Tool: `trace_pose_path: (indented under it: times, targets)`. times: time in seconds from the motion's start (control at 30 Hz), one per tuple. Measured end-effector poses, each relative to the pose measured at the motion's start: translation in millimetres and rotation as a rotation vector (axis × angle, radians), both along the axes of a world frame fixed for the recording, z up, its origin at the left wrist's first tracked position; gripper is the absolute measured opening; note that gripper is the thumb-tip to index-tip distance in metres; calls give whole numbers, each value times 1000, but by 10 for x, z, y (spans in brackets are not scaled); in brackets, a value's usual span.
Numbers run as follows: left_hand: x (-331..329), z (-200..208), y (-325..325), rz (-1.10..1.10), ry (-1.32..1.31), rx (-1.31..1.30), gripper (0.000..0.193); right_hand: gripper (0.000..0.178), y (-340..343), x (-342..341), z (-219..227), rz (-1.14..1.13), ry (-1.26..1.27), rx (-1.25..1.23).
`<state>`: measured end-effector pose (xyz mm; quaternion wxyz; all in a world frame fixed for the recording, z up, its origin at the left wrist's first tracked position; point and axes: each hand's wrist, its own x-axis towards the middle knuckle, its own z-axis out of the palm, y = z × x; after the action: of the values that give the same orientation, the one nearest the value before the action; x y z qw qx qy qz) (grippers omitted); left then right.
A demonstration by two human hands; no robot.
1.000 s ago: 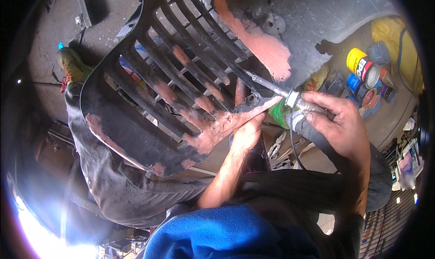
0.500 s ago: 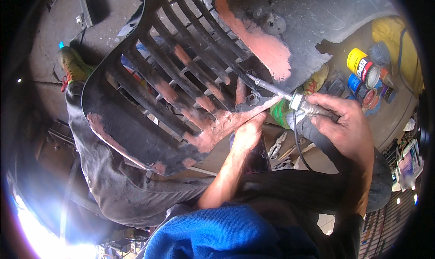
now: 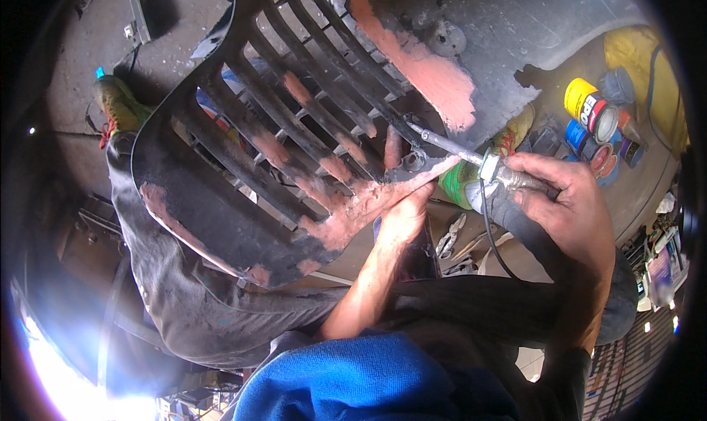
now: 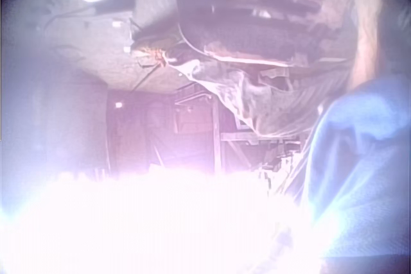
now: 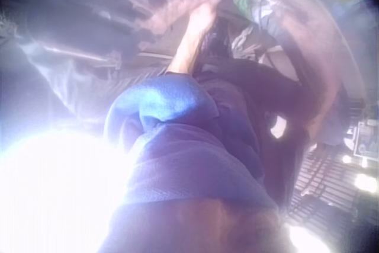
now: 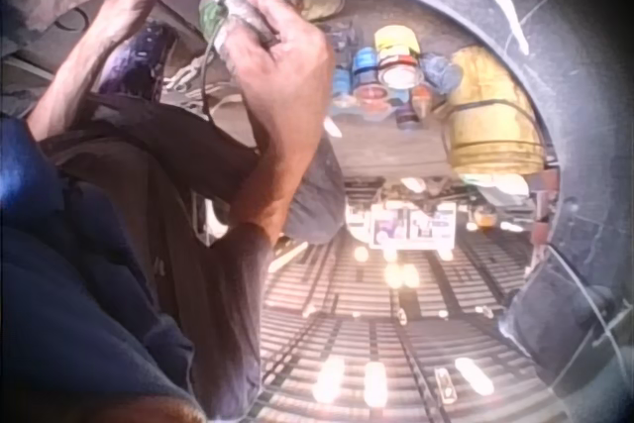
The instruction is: The person uses a handheld rotary tool to grind a black plastic car grille, focusing on the edges and slats. They pause briefly to wipe the surface with a cloth, then resume grinding the same area.
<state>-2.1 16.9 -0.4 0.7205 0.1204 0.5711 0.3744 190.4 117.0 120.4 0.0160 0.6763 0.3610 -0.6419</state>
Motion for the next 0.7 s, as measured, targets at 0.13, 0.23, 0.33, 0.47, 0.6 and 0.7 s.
trace_pose_path:
  times: [0.13, 0.23, 0.33, 0.47, 0.6, 0.7]
  targets:
    - [-31, -68, -89, -52, 41, -20, 92, 33, -108, -3, -107, 6, 7, 109]
    - [-81, -114, -169, -143, 93, -66, 91, 35, -143, -7, -145, -4, -3, 117]
    - [-93, -120, -201, -167, 102, -83, 89, 37, -100, -18, -141, 16, 4, 69]
    - [-84, -78, -145, -135, 60, -49, 88, 36, -168, -20, -200, -18, 6, 108]
    - [-48, -49, -75, -106, 10, 1, 86, 35, -85, -28, -101, -39, 17, 43]
    - [-53, -14, -39, -108, 7, 20, 85, 39, 15, 6, -15, 12, 16, -34]
